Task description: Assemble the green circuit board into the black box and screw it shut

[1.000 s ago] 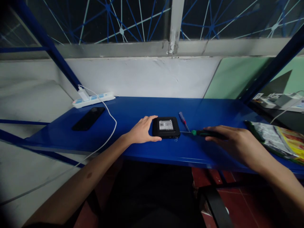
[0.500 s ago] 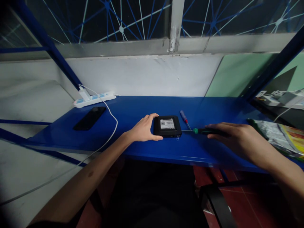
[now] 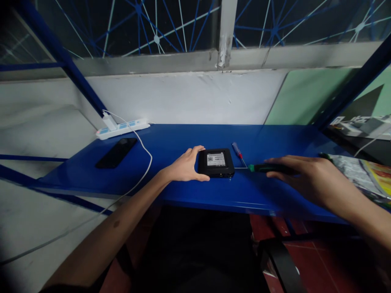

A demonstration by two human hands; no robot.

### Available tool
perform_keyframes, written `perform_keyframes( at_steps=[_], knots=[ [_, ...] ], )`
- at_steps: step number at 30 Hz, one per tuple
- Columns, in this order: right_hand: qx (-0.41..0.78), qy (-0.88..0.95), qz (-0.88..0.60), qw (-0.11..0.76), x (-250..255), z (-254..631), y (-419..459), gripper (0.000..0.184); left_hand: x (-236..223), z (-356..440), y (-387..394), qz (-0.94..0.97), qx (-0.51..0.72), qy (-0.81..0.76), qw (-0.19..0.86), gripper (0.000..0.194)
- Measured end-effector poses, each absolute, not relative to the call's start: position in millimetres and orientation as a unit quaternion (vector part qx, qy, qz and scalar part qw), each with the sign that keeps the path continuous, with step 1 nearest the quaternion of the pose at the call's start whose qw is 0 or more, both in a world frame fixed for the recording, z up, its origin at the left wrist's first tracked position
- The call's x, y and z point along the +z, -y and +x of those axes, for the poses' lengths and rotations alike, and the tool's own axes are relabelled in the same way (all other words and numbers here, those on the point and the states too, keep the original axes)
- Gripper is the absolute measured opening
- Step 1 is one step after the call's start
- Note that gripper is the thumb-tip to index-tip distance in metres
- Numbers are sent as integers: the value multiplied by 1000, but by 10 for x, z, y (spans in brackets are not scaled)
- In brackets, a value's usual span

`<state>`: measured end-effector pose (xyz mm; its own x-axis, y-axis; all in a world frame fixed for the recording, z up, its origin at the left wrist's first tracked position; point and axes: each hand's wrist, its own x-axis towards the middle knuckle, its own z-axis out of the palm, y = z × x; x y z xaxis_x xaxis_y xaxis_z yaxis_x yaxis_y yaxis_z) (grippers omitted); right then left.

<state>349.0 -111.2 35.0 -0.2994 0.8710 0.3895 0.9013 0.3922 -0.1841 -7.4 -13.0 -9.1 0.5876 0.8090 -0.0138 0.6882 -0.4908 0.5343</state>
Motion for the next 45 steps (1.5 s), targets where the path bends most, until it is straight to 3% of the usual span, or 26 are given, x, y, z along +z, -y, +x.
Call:
perform_keyframes(
  at_steps=[9, 13, 19, 26, 30, 33, 38, 42, 45],
  knots=[
    [119, 701, -650, 267, 119, 4067, 939, 56, -169, -93, 136, 853, 139, -435, 253, 121],
    [100, 638, -702, 302, -10, 4029, 701, 53, -147, -87, 158, 844, 130, -453, 257, 122],
    [70, 557, -781, 273, -67, 3676, 379, 50, -135, -103, 163, 841, 119, -457, 265, 126],
    [19, 638, -743, 198, -161, 3658, 168, 52, -105, -105, 168, 835, 115, -454, 290, 127],
    [-93, 655, -701, 265, -18, 3473, 107, 48, -41, -106, 170, 846, 116, -431, 292, 126],
    [-26, 706, -651, 277, 154, 3122, 77, 38, 18, -93, 165, 848, 102, -425, 299, 129],
    [38, 787, -576, 217, 196, 2545, -32, 39, 44, -27, 149, 851, 110, -436, 271, 128],
    [31, 799, -588, 119, 142, 2371, -110, 46, 55, 21, 129, 854, 117, -420, 285, 126],
    [45, 787, -607, 102, 155, 2366, -112, 47, 73, 42, 102, 853, 109, -406, 309, 128]
  ],
)
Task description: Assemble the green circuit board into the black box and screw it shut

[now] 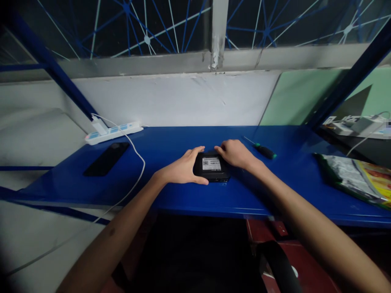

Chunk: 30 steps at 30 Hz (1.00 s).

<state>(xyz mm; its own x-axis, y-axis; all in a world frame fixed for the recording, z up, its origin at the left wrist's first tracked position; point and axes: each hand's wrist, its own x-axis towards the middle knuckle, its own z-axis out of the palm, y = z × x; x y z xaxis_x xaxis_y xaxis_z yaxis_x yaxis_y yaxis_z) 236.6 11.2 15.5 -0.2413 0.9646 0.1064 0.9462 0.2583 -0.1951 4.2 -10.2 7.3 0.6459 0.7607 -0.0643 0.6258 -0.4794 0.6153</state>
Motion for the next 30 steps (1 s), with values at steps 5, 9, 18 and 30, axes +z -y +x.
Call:
perform_keyframes(
  at_steps=[5, 9, 18, 30],
  knots=[
    [62, 769, -626, 113, 207, 2362, -81, 46, 63, 54, 65, 858, 109, -399, 306, 128],
    [93, 751, -648, 85, 245, 2298, -119, 50, 48, 53, 56, 862, 105, -401, 292, 128],
    [223, 690, -689, 23, 259, 2166, -398, 72, 58, 54, 53, 864, 92, -406, 284, 130],
    [188, 800, -553, 139, 205, 2444, -119, 69, 51, -8, 72, 853, 145, -384, 321, 120]
  ],
)
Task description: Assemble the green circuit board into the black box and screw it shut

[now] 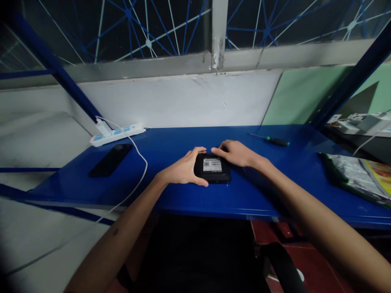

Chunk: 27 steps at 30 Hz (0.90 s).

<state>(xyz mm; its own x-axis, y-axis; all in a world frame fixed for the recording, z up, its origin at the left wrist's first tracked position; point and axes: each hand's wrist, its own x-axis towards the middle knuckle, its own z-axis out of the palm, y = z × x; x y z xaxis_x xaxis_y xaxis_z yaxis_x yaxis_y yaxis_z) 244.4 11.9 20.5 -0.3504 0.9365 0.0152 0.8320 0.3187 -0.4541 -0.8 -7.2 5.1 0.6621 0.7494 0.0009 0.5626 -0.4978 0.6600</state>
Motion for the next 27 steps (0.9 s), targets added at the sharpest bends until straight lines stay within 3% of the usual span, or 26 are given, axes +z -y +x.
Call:
perform_keyframes(
  at_steps=[3, 8, 10, 27],
  knots=[
    [189, 840, -478, 174, 193, 2538, 29, 61, 40, -10, 68, 850, 144, -389, 324, 119],
    [196, 866, -441, 133, 163, 2626, 196, 101, 17, -11, 59, 850, 154, -388, 320, 121],
    [184, 874, -432, 127, 142, 2623, 223, 109, 12, -11, 60, 850, 156, -388, 321, 121],
    [145, 874, -429, 176, 101, 2551, 243, 104, -41, -72, 57, 849, 149, -394, 319, 126]
  ],
)
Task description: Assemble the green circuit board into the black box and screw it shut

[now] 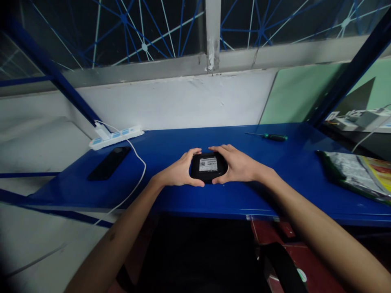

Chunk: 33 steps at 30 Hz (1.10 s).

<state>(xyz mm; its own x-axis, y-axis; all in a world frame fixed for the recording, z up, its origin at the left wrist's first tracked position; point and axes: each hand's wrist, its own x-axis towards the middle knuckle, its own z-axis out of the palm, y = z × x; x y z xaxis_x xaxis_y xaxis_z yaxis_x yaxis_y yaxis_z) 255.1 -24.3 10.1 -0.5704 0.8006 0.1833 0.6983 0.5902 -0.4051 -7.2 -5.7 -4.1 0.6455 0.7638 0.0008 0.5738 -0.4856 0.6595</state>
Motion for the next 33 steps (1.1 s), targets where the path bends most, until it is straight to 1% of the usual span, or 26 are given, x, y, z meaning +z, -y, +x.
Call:
perform_keyframes(
  at_steps=[6, 14, 18, 21, 29, 33],
  knots=[
    [132, 874, -422, 199, 118, 2549, 235, 105, -87, -81, 54, 831, 177, -391, 354, 141],
    [138, 870, -429, 202, 141, 2601, 213, 101, -65, -139, 27, 824, 181, -395, 364, 149],
    [131, 864, -430, 229, 157, 2663, 187, 96, -30, -203, 19, 824, 164, -410, 356, 147],
    [117, 857, -442, 236, 159, 2712, 157, 97, 23, -306, 8, 829, 148, -421, 338, 141],
    [109, 852, -464, 218, 145, 2746, 121, 101, 210, -819, -30, 824, 101, -472, 296, 132],
    [103, 852, -468, 209, 135, 2744, 122, 104, 287, -1087, -27, 808, 64, -511, 288, 131]
  ],
)
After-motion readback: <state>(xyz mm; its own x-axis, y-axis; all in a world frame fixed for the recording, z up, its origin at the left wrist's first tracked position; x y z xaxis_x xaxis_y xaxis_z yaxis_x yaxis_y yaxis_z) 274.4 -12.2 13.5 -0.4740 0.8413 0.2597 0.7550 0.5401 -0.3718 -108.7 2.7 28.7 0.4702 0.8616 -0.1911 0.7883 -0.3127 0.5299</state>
